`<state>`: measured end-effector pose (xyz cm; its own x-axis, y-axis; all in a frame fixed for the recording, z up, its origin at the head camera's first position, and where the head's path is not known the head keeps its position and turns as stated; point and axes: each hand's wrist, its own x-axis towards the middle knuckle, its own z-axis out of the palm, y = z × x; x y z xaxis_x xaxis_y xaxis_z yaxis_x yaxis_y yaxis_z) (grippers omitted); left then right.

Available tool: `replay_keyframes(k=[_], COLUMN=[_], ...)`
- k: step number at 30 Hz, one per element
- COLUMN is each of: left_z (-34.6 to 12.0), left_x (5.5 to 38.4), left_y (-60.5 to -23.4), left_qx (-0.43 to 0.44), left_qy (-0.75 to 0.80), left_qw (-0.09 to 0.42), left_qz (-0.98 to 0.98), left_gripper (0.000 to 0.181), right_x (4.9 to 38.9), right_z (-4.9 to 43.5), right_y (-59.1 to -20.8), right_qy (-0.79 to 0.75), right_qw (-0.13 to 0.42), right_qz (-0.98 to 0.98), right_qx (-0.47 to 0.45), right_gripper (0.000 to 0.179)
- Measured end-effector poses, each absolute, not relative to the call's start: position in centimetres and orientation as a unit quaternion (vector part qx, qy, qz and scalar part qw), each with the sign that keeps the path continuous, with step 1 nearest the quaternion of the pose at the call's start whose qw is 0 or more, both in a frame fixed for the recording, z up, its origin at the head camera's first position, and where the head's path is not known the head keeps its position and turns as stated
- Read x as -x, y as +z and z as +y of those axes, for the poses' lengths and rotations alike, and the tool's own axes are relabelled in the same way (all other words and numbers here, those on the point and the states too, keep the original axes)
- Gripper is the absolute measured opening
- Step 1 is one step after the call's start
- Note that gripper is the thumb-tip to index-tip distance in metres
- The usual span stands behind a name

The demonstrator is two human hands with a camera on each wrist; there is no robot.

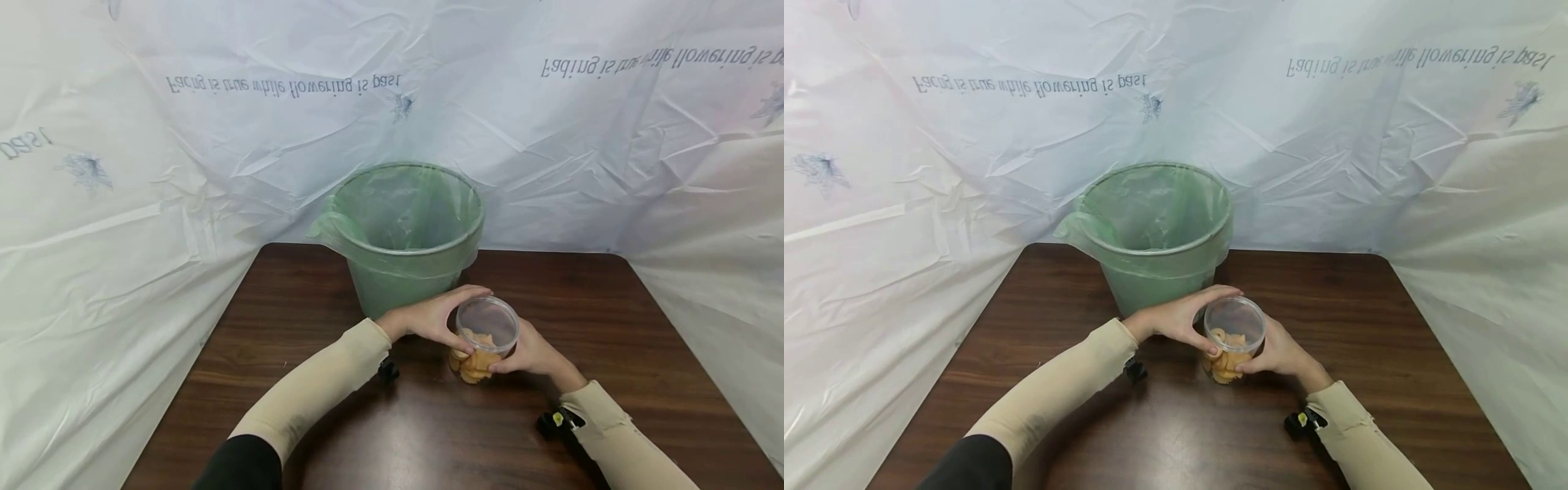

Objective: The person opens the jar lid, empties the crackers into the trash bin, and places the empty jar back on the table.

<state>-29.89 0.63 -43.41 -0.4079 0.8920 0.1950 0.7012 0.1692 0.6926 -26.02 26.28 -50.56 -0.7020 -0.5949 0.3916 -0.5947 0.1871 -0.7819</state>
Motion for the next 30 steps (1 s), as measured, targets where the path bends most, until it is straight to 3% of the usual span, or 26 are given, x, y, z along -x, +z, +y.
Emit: replay_keyframes(k=[20,30], left_z=[1.9,2.6], left_x=[27.3,25.4], left_y=[-43.1,-43.3], left_qx=[-0.518,-0.480], left_qy=[0.389,0.390], left_qw=[0.127,0.091], left_qz=[0.751,0.781], left_gripper=[0.094,0.093], right_x=[22.6,21.8], right_z=[26.4,27.1], right_y=[-46.9,-46.9], right_qy=[-0.491,-0.481], right_qw=[-0.001,-0.016], right_qz=[0.775,0.781], right_qx=[0.398,0.397], right_gripper=[0.099,0.100])
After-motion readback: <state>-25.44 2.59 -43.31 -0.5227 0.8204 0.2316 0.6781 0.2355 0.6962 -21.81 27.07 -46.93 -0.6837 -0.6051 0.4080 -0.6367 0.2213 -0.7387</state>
